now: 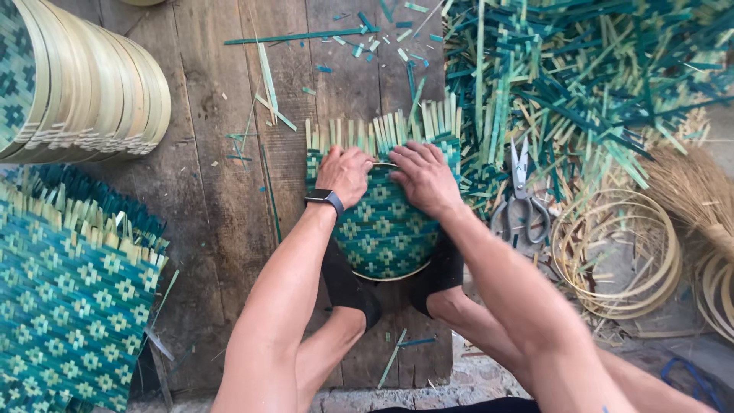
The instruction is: The person places a circular bamboo frame onto a pre-woven green and blue mat, then uses shears to trim the excess mat material around the frame. The person repeats this process multiple times, stacking the finished circular bases.
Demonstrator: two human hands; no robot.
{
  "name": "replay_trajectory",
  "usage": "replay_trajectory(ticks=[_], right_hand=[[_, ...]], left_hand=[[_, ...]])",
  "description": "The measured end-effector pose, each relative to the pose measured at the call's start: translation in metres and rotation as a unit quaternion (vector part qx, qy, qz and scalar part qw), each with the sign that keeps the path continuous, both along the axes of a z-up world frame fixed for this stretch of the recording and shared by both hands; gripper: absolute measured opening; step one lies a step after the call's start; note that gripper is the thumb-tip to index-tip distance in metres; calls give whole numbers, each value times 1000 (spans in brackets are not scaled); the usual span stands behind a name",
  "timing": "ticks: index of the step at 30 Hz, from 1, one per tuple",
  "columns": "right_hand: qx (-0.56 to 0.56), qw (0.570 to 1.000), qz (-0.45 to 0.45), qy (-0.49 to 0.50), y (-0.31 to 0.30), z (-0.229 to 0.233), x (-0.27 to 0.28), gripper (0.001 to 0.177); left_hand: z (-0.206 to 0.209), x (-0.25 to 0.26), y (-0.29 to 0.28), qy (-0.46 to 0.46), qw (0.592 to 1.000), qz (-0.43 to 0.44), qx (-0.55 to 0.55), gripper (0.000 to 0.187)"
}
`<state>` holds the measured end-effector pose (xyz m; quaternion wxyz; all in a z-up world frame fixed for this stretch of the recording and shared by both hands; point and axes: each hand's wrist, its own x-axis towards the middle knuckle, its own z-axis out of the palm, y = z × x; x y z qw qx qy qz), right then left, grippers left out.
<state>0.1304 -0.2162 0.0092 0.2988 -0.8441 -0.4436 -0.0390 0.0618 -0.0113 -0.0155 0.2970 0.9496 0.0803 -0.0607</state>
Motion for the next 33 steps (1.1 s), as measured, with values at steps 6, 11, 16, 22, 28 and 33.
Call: replay_trajectory(ticks=[6,11,16,22,28,33], right_hand=[[0,969,-30,243,0,-41,24,11],[-12,987,-142,67,3,-6,9,18],[-142,915,-324,192,11,-19,-41,46],[-248,829,-324,382,11,-43,-6,47],[-25,961,-192,198,30,-19,2,35],[-129,950,14,284,73,-28,15,42]], left_hand=[[-29,10,12,79,996,-10,-31,22],[-14,32,12,212,972,76,-70,27],[-29,27,10,220,962,112,-118,27],[-45,27,12,250,954,127,-110,27],[-23,33,12,204,952,191,-125,45],[2,-35,-7,-172,949,226,-139,44]])
